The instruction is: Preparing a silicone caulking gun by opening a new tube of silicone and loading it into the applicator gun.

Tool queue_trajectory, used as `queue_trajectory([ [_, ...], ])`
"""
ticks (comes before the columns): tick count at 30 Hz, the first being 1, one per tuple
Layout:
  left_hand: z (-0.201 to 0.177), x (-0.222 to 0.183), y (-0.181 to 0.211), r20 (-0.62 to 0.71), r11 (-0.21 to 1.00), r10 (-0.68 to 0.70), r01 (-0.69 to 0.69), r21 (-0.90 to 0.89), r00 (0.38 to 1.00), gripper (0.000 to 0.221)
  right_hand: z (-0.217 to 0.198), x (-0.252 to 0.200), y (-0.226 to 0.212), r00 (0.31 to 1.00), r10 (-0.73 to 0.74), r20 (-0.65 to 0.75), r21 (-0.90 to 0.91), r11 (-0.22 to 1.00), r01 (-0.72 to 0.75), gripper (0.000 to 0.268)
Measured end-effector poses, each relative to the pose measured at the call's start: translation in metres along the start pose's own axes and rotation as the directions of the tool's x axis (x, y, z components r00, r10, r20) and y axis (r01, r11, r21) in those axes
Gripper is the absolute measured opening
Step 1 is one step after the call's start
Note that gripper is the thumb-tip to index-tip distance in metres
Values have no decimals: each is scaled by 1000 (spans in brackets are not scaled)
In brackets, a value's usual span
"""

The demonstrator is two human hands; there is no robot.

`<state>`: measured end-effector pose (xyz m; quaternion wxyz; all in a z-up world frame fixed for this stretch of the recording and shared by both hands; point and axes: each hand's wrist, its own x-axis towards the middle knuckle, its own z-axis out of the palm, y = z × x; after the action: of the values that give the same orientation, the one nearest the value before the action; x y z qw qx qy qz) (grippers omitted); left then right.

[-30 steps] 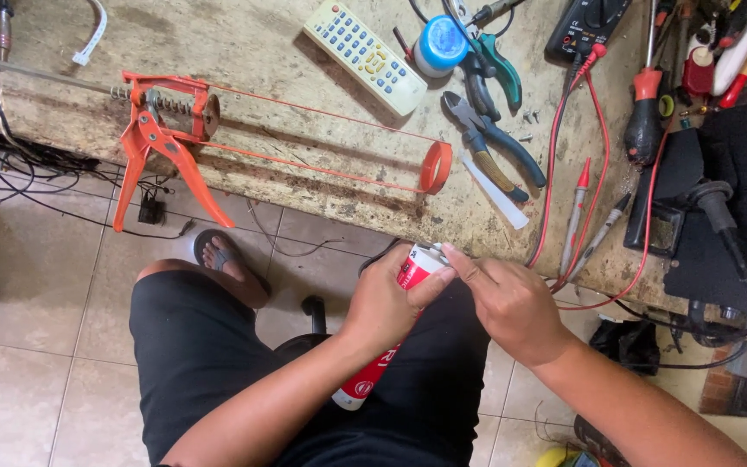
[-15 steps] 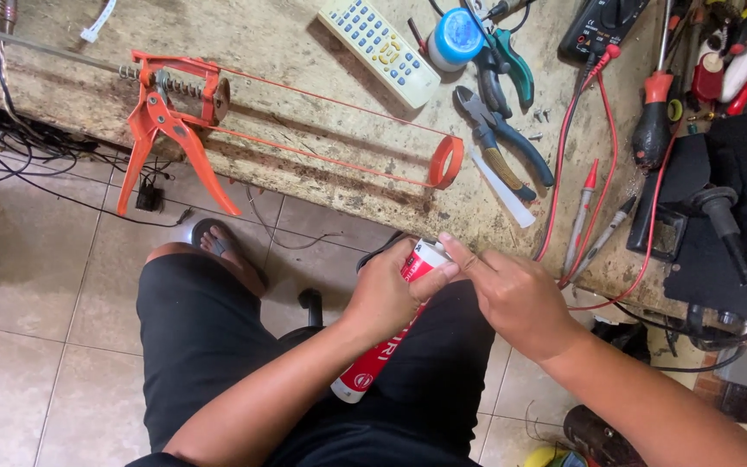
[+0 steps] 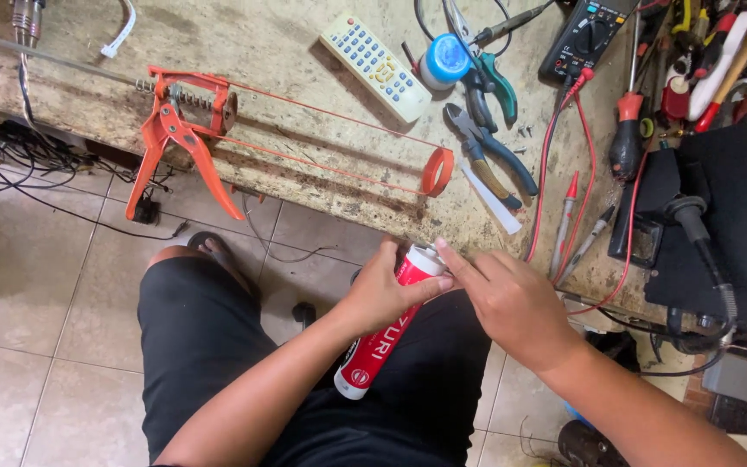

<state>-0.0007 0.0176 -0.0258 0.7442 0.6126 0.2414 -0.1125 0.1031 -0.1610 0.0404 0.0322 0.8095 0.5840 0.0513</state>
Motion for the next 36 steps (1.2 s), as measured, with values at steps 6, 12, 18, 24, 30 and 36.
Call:
queue_trajectory([
  [6,1,-3,1,-62,1000,25,-25,-6,998,73,10,-6,-1,991,-39,-127,-131,991,22,38],
  [12,-1,-2,5,-66,999,-36,35,-11,997,68,15,-3,0,990,-84,-117,-161,985,65,38],
  [18,4,1,9,-110,1000,-7,8,8,994,65,7,3,0,994,-46,-98,-33,999,43,30],
  [24,9,-1,12,-142,998,65,-63,24,988,58,3,1,0,994,-72,-87,-34,997,69,26],
  [30,9,1,9,-139,997,78,-74,33,987,52,3,11,-3,996,-73,-52,-55,996,70,24],
  [36,3,8,7,-21,999,-38,39,25,999,57,16,8,-2,996,-58,-71,-14,998,57,23],
])
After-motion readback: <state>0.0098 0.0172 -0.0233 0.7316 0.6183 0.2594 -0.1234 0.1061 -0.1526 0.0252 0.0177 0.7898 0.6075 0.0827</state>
